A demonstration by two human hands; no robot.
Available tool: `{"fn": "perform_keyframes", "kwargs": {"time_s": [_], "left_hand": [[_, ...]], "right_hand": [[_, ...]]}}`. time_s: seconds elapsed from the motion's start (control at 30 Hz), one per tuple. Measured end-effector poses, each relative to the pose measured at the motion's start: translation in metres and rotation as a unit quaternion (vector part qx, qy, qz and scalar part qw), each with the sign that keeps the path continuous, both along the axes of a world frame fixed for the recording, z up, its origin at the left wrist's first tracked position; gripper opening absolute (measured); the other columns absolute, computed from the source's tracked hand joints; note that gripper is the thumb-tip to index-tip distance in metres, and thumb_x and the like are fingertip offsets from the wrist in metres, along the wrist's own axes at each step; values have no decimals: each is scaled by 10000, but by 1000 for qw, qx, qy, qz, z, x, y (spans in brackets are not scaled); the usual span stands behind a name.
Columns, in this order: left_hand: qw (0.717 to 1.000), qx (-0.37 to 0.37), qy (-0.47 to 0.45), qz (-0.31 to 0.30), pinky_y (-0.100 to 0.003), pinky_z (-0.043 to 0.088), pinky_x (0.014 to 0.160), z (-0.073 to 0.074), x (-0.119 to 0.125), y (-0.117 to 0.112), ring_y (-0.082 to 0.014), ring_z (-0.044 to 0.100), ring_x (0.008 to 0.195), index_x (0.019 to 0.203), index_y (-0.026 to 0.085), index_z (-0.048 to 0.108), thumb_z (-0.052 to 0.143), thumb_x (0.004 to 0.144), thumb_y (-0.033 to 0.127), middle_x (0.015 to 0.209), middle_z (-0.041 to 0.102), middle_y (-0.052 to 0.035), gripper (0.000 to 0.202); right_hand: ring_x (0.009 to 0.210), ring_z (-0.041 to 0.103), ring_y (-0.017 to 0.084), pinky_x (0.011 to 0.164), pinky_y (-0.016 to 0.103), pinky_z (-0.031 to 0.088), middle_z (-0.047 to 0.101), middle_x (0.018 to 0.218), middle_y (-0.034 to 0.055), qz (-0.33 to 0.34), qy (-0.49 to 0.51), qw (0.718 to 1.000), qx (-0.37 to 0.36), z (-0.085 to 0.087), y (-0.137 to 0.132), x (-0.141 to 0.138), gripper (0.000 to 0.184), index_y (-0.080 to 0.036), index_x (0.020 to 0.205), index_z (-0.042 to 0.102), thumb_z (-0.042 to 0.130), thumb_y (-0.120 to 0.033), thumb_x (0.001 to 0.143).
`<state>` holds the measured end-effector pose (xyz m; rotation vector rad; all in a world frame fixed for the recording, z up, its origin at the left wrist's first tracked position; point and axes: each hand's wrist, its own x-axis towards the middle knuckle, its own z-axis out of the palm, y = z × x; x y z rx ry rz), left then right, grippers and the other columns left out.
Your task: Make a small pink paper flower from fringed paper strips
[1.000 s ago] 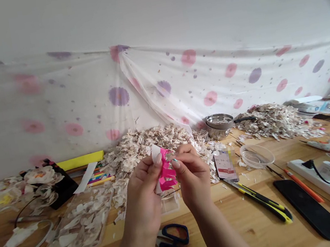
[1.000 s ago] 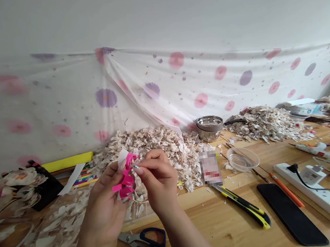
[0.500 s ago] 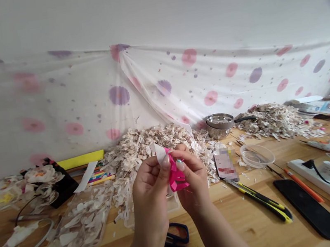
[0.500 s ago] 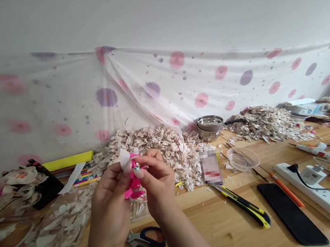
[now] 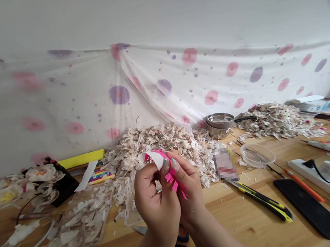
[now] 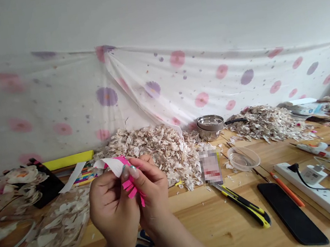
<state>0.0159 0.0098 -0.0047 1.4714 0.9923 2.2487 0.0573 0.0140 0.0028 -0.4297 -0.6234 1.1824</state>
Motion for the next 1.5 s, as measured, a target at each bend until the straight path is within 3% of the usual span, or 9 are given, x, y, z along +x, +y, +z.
{"fn": "perform_keyframes", "kwargs": {"time_s": [0.17,0.33,0.53,0.67,0.83,1.07,1.3,1.37,1.5], "left_hand": [[1000,-3,-6,-3,-192,527,688,0,1,-2,-111,660,755,936,205,636,660,810,104,847,690,5,164],[999,-47,-5,16,-311,495,820,-7,-5,-5,-185,641,855,885,203,649,718,748,90,896,677,-33,190],[993,9,89,74,-283,449,711,-18,-19,3,-179,585,711,780,218,676,781,660,55,721,651,-11,229],[982,-6,155,106,-279,429,662,-10,-23,1,-174,557,635,714,219,669,766,689,99,648,615,-10,157],[982,-29,172,66,-293,456,698,1,-22,-3,-193,573,632,524,216,601,777,674,108,512,509,4,256],[992,-2,95,82,-271,432,676,-14,-20,3,-175,575,676,748,224,693,804,640,70,707,659,-17,218],[1000,2,-21,3,-255,489,739,6,-9,-2,-149,631,751,856,205,672,716,770,138,811,684,-11,117],[993,-54,-72,-80,-212,494,643,15,-8,-5,-125,616,671,810,194,660,734,769,214,754,673,1,87],[953,-127,-141,-237,-172,469,492,28,-12,-9,-107,590,537,726,178,631,788,710,302,610,637,19,200]], "right_hand": [[825,545,163,774,301,478,597,878,19,-38,-16,999,-4,-2,-1,0,187,-272,813,787,795,-372,655],[836,531,169,752,296,468,580,902,27,-49,-42,998,1,0,-5,1,197,-296,852,788,793,-354,663],[706,455,125,621,247,410,485,792,1,-21,-39,999,4,4,-7,1,131,-235,723,776,792,-352,666],[671,413,111,613,231,374,452,714,-17,-5,-33,999,1,8,-10,2,155,-208,638,729,773,-337,711],[706,448,132,648,246,396,527,719,1,5,-28,999,-22,10,-11,4,189,-199,662,723,763,-375,718],[679,472,123,622,235,419,538,736,-2,21,15,999,-26,10,-13,2,174,-210,673,723,791,-370,684],[716,546,134,720,282,487,593,848,-1,78,43,996,0,6,-2,6,261,-252,755,732,832,-436,599],[731,562,139,726,291,498,614,895,7,75,16,997,33,5,2,10,301,-269,770,747,834,-482,576],[522,487,71,433,200,415,612,888,6,89,-48,990,95,2,6,22,309,-294,772,774,834,-508,558]]}}
